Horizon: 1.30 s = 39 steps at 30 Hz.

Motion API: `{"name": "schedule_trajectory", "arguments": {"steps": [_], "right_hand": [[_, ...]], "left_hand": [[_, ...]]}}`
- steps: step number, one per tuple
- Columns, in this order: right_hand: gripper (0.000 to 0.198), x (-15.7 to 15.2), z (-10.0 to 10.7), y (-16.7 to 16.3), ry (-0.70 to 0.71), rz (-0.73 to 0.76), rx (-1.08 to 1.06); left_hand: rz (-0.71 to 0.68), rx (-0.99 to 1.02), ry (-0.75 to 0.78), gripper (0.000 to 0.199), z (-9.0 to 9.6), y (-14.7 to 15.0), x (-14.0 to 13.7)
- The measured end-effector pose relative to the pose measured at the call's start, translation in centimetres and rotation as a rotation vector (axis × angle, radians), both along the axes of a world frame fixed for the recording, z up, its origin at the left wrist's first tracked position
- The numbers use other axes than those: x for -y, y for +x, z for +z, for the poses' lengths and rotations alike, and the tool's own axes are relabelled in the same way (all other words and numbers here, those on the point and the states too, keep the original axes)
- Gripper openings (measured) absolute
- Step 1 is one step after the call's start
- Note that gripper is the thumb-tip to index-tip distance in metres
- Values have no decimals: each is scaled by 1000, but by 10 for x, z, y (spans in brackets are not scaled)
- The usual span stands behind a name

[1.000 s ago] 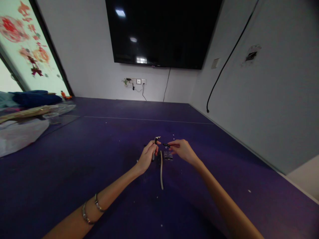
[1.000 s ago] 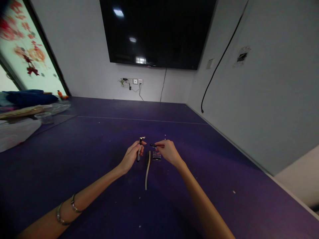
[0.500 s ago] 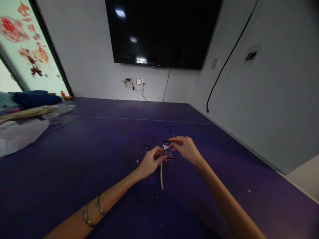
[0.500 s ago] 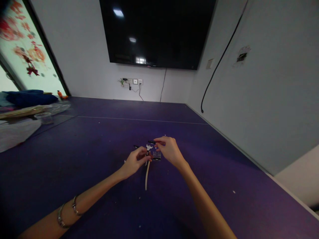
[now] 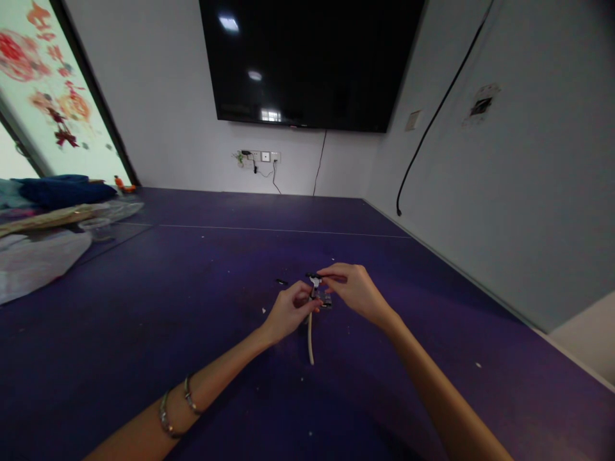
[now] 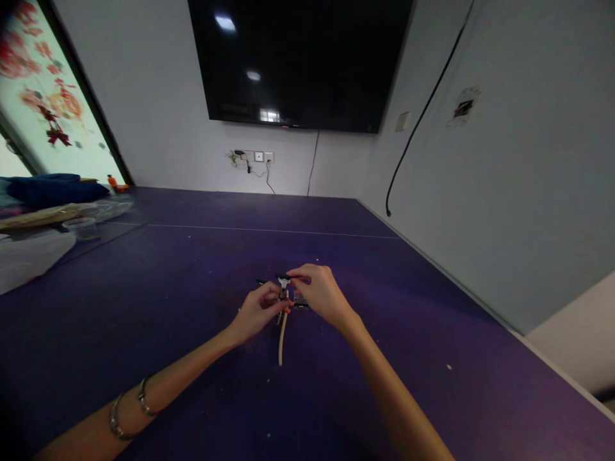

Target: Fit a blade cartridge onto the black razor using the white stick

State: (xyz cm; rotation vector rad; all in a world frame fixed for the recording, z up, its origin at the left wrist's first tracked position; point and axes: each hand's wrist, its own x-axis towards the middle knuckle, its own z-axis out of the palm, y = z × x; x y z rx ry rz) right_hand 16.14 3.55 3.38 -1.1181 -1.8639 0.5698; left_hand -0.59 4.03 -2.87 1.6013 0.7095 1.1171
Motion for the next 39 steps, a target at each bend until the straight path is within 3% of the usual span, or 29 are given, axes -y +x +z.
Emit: {"name": "schedule_trajectory", "arguments": {"steps": [39], "right_hand": [[24,10,11,-4,166,5,209]], "left_hand": [[-7,43,-71,23,-1,2,1]]}}
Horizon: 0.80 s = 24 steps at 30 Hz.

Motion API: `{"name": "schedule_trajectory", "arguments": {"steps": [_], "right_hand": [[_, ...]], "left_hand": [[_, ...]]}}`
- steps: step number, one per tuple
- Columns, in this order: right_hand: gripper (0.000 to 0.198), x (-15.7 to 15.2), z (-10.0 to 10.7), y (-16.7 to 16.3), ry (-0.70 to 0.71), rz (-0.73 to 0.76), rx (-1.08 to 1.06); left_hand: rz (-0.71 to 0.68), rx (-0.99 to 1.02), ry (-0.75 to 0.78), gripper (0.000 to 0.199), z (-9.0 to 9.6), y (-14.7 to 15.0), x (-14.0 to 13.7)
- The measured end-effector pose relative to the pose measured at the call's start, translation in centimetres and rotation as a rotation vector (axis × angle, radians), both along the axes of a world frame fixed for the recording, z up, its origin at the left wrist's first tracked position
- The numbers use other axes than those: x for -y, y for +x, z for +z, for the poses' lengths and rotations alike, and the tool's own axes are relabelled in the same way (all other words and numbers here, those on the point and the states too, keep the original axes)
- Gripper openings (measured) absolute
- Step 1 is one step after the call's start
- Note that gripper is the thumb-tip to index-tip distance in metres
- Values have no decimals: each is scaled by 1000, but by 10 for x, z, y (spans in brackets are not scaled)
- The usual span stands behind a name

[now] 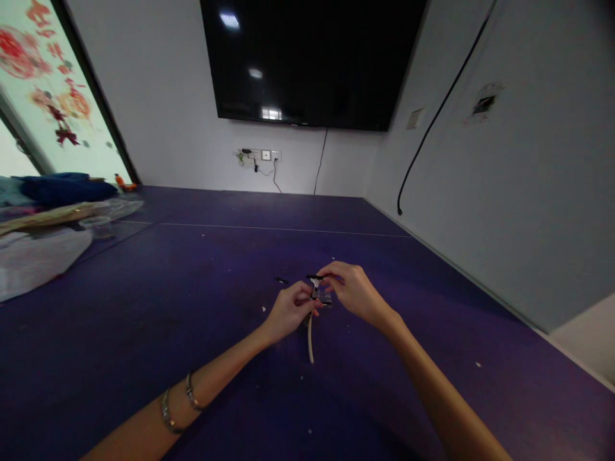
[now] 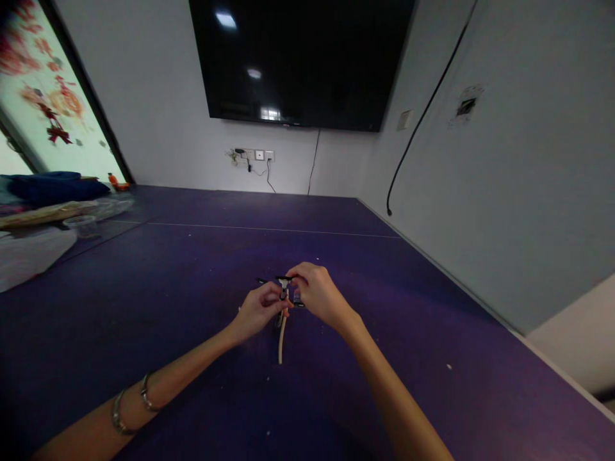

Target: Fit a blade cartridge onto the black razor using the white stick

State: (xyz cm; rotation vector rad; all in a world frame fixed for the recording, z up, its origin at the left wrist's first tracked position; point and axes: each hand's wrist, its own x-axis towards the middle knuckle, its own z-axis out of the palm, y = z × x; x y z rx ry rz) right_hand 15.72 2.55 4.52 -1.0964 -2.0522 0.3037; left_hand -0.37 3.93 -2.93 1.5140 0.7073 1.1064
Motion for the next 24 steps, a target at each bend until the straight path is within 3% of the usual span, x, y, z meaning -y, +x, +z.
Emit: {"name": "schedule_trajectory", "arguments": {"steps": [16,20,24], "right_hand": [[23,-1,0,1,-63,40,-65],[26,-2,0,6,-86,59,-116],[27,-7,-4,9,-95,-27,-169]], "left_hand": [[51,67,-66,23,3,2,-2],[93,42,-5,18,3,-1,-8],[152,6,85,21,10,-6,-12]]}}
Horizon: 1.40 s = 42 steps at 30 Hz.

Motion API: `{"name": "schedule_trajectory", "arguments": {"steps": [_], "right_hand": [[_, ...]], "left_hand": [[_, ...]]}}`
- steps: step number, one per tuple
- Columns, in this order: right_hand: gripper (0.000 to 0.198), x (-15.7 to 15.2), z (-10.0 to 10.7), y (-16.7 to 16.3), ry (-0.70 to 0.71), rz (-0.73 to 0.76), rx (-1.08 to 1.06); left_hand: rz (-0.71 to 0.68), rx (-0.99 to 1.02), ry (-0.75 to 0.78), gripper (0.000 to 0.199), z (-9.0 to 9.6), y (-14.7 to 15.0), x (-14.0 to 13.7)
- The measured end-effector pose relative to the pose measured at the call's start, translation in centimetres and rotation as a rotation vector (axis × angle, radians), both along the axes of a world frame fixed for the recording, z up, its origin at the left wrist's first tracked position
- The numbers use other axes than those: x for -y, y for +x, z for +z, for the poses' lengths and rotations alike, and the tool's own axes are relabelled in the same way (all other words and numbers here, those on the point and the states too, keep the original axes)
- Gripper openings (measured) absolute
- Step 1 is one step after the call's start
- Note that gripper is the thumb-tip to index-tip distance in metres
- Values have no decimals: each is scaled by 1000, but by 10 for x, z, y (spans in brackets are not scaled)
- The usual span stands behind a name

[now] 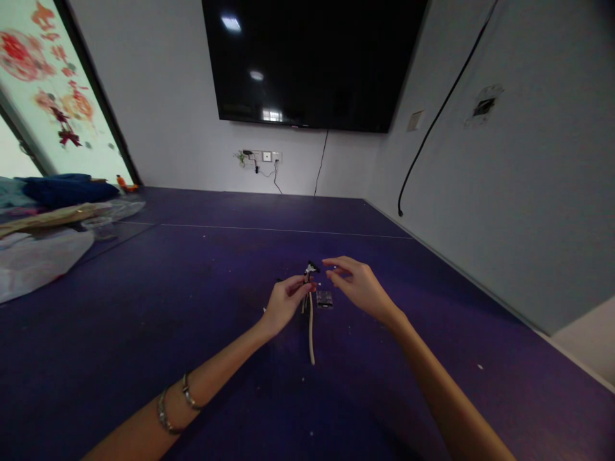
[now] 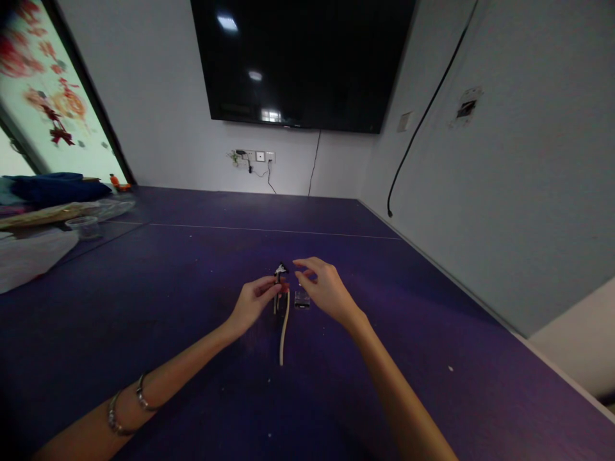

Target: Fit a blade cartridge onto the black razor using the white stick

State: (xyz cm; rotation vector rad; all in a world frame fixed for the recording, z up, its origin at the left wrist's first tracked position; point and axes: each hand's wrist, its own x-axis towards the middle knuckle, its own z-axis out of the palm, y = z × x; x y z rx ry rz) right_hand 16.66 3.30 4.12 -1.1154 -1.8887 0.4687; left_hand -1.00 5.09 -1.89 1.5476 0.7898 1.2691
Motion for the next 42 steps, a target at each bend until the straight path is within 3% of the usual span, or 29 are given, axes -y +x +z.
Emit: {"name": "schedule_trajectory", "arguments": {"steps": [4,10,15,20,29,32,36,42], "right_hand": [[26,-5,-7,0,-41,-42,10],[23,0,-13,-14,-92,31,154],[23,4,-20,-28,-165,122,232],[25,5,-27,-36,-136,122,222],[30,-3,-47,-49,-205,102,63],[31,-6,-49,-49,-259,18,81],[31,-12,-53,-49,-318,-152,251],[27,-16,-64,-62,-488,-154,452]], "left_hand": [[80,-52,82,26,10,-5,-3],[95,-79,126,32,12,-11,-8],[-21,48,-31,39,7,-10,-9],[-130,198,-186,43,7,-8,-7],[-177,256,-302,42,10,-5,-3],[-96,198,-334,37,8,-11,-15],[137,-48,-448,39,9,-36,-42],[206,-7,-395,32,19,-78,-70]]}}
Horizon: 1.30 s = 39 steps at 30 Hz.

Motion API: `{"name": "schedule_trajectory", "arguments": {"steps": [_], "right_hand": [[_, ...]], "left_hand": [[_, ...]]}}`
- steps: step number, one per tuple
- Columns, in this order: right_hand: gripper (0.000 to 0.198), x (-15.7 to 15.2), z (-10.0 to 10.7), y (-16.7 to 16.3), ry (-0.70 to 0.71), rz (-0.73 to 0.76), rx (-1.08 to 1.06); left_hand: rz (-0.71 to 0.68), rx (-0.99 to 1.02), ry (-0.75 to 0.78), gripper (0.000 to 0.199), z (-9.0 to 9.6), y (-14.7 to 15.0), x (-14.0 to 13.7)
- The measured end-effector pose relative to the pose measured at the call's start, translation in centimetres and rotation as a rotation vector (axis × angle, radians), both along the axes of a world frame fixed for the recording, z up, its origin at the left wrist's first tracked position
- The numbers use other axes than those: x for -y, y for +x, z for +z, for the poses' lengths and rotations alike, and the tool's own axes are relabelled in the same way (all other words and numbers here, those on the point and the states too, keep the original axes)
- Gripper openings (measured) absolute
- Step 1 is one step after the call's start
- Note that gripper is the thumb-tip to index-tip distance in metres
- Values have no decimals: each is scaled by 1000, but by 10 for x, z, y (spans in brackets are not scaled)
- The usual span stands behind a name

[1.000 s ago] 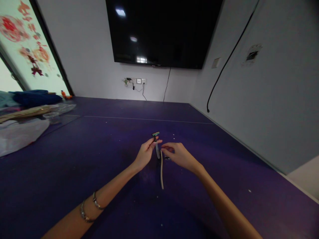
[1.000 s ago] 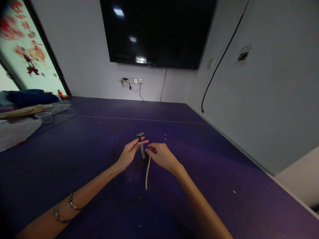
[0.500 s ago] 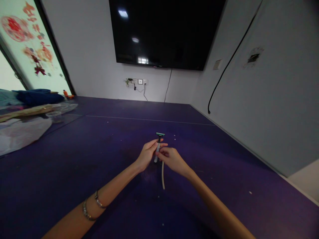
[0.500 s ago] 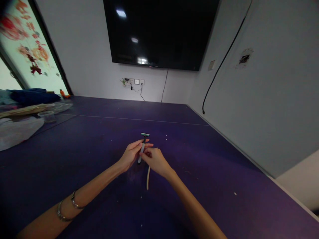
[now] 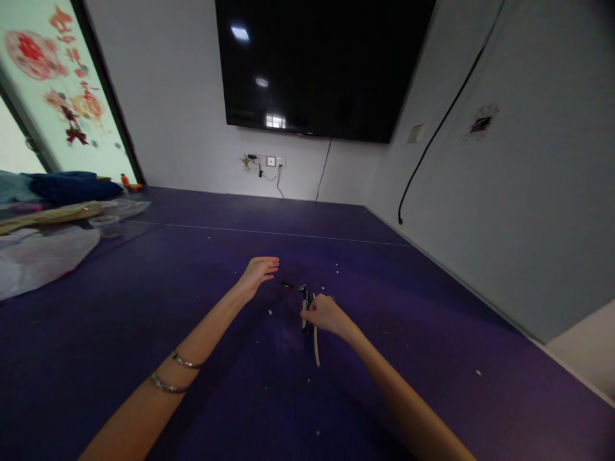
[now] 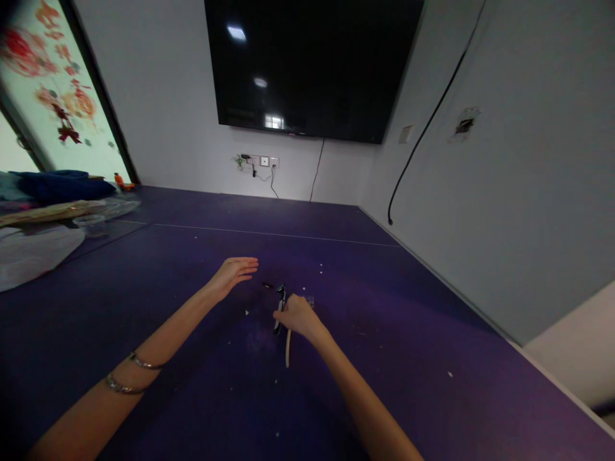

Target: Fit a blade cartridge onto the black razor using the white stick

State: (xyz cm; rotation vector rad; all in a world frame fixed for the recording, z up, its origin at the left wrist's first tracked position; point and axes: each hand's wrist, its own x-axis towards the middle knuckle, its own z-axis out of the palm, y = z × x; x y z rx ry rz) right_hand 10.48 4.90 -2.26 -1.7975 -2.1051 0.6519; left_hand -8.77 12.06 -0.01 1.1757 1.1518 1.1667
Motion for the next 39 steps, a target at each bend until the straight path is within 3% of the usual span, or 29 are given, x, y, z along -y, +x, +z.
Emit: {"name": "schedule_trajectory", "arguments": {"steps": [5,14,17,21,28,32,39], "right_hand": [[22,-2,-4,-9,2,40,73],[20,-8,-12,-12,-117,55,56],[17,-8,-11,-12,-120,63,46],[15,-4,-3,-6,-80,86,30],[29,6,16,30,-56,22,-42],[29,7,22,53,-79,-42,-61],[27,7,26,72,-40,-68,-56]], "left_hand": [[-24,-16,50,29,3,-10,-4],[-19,-186,17,31,2,-4,1],[-44,-318,52,32,-6,-1,-4],[-14,-620,225,34,-26,2,-11],[4,-810,362,33,-56,10,-10],[-31,-1037,419,24,-65,17,-12],[60,-1179,443,30,-70,33,-12]]}}
